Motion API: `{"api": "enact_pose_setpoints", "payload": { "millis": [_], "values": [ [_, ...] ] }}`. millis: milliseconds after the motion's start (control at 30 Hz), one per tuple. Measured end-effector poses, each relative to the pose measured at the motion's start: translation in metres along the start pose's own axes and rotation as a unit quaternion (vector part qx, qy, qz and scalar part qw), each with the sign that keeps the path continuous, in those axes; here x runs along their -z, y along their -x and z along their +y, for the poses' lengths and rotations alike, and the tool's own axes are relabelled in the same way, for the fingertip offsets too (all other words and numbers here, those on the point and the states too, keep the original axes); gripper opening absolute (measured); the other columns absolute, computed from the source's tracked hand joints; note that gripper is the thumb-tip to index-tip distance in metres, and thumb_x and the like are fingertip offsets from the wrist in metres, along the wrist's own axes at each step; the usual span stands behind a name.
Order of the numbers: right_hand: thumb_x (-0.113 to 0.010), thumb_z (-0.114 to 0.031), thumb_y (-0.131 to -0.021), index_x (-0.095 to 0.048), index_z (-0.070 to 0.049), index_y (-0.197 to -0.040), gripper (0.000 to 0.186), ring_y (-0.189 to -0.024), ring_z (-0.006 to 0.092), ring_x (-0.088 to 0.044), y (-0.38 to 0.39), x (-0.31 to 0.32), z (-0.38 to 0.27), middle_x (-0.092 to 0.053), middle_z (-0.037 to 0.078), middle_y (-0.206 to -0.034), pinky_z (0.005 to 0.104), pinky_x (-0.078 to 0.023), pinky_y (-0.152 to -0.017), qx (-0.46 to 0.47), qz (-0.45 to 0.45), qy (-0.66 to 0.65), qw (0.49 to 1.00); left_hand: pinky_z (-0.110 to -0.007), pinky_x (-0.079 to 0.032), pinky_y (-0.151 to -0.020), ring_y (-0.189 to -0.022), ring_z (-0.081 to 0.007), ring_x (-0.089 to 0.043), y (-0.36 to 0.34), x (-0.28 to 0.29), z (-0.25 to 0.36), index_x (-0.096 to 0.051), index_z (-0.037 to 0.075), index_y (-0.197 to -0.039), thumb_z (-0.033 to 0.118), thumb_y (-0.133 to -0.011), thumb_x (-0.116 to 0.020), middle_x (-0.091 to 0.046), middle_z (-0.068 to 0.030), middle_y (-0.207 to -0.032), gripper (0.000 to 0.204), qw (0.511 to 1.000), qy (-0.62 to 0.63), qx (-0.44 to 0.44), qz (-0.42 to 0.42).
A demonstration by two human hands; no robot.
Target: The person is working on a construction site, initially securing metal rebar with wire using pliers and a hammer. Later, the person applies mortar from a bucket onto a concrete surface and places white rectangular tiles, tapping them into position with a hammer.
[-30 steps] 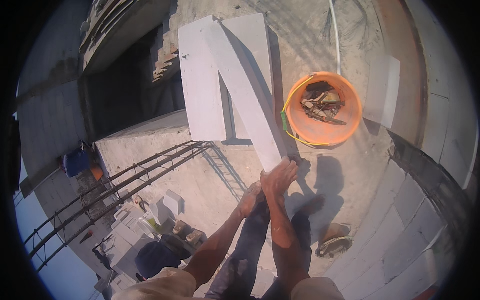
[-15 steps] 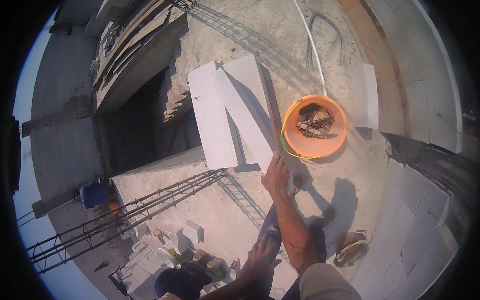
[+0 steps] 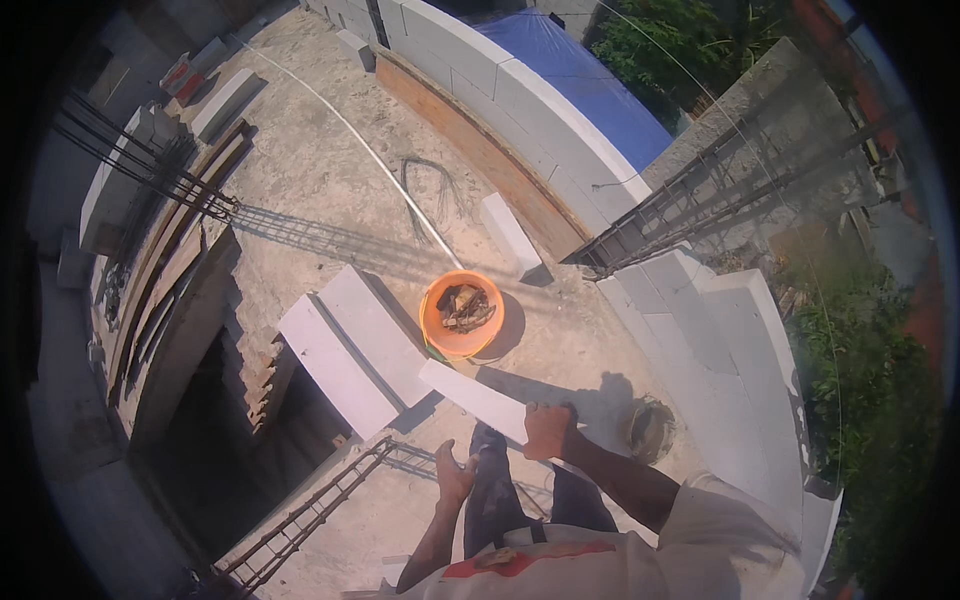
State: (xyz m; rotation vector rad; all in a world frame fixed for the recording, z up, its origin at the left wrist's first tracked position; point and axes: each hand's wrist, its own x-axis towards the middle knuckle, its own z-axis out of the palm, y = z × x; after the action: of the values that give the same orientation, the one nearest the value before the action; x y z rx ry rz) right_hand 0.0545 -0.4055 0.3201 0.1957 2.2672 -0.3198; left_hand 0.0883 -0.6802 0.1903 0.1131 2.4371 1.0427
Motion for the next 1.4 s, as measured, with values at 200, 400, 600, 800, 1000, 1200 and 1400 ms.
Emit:
{"api": "enact_pose_setpoints", "payload": {
  "millis": [200, 400, 600, 800, 1000, 1200, 1400],
  "values": [
    [-0.083, -0.030, -0.062, -0.056, 0.008, -0.118, 0.073, -0.083, 0.0360, -0.073, 0.179, -0.034, 0.099, -0.068, 0.022, -0.098, 0.0463, -0.060, -0.070, -0.100, 0.029, -0.005, 0.995, -0.053, -0.039, -0.115, -0.140, -0.0457, -0.043, -0.021, -0.025, 0.098, -0.039, 0.000, -0.151, 0.031, -0.080, -0.085, -0.045, -0.0272, -0.150, 0.090, 0.963, -0.089, -0.103, -0.233],
    [-0.079, -0.022, -0.059, -0.053, 0.007, -0.118, 0.071, -0.076, 0.0343, -0.072, 0.324, -0.060, 0.162, -0.067, 0.019, -0.095, 0.0429, -0.059, -0.066, -0.213, 0.028, -0.031, 0.976, -0.057, -0.032, -0.120, -0.151, -0.0389, -0.032, 0.016, -0.112, 0.214, -0.020, 0.005, -0.161, 0.038, -0.076, -0.087, -0.029, -0.0214, -0.164, 0.113, 0.874, -0.171, -0.282, -0.358],
    [-0.078, -0.020, -0.061, -0.052, 0.004, -0.116, 0.066, -0.079, 0.0345, -0.073, 0.438, -0.078, 0.224, -0.066, 0.019, -0.098, 0.0416, -0.060, -0.070, -0.230, 0.041, -0.072, 0.970, -0.057, -0.021, -0.125, -0.153, -0.0241, -0.034, 0.065, -0.273, 0.249, -0.023, 0.019, -0.163, 0.035, -0.088, -0.068, -0.033, -0.0038, -0.166, 0.089, 0.739, -0.299, -0.577, -0.178],
    [-0.075, -0.016, -0.065, -0.049, 0.000, -0.121, 0.063, -0.083, 0.0340, -0.072, 0.515, -0.125, 0.262, -0.064, 0.017, -0.104, 0.0428, -0.059, -0.073, -0.240, 0.034, -0.138, 0.960, -0.058, -0.015, -0.128, -0.153, -0.0299, -0.035, 0.092, -0.311, 0.318, -0.033, 0.012, -0.156, 0.026, -0.081, -0.074, -0.035, -0.0156, -0.163, 0.087, 0.575, -0.225, -0.595, -0.514],
    [-0.069, -0.011, -0.070, -0.047, -0.001, -0.120, 0.056, -0.081, 0.0357, -0.070, 0.558, -0.144, 0.296, -0.061, 0.017, -0.103, 0.0472, -0.056, -0.073, -0.231, 0.019, -0.192, 0.954, -0.047, -0.047, -0.108, -0.124, -0.0392, -0.059, 0.132, -0.332, 0.355, -0.051, 0.003, -0.133, 0.026, -0.065, -0.088, -0.061, -0.0194, -0.126, 0.081, 0.521, -0.223, -0.526, -0.634],
    [-0.069, -0.008, -0.068, -0.049, -0.003, -0.125, 0.061, -0.096, 0.0376, -0.068, 0.624, -0.125, 0.320, -0.062, 0.017, -0.107, 0.0485, -0.054, -0.082, -0.238, 0.056, -0.259, 0.934, -0.048, -0.052, -0.100, -0.114, -0.0402, -0.065, 0.137, -0.305, 0.459, -0.050, 0.000, -0.132, 0.027, -0.066, -0.088, -0.064, -0.0230, -0.117, 0.080, 0.458, -0.222, -0.603, -0.614],
    [-0.072, -0.006, -0.063, -0.047, -0.001, -0.142, 0.083, -0.107, 0.0371, -0.067, 0.690, -0.034, 0.345, -0.065, 0.018, -0.123, 0.0460, -0.054, -0.092, -0.272, 0.193, -0.211, 0.919, -0.050, -0.061, -0.076, -0.082, -0.0392, -0.074, 0.135, -0.198, 0.661, -0.051, -0.002, -0.133, 0.053, -0.070, -0.083, -0.070, -0.0270, -0.100, 0.090, 0.427, -0.459, -0.628, -0.462]
  ]
}}
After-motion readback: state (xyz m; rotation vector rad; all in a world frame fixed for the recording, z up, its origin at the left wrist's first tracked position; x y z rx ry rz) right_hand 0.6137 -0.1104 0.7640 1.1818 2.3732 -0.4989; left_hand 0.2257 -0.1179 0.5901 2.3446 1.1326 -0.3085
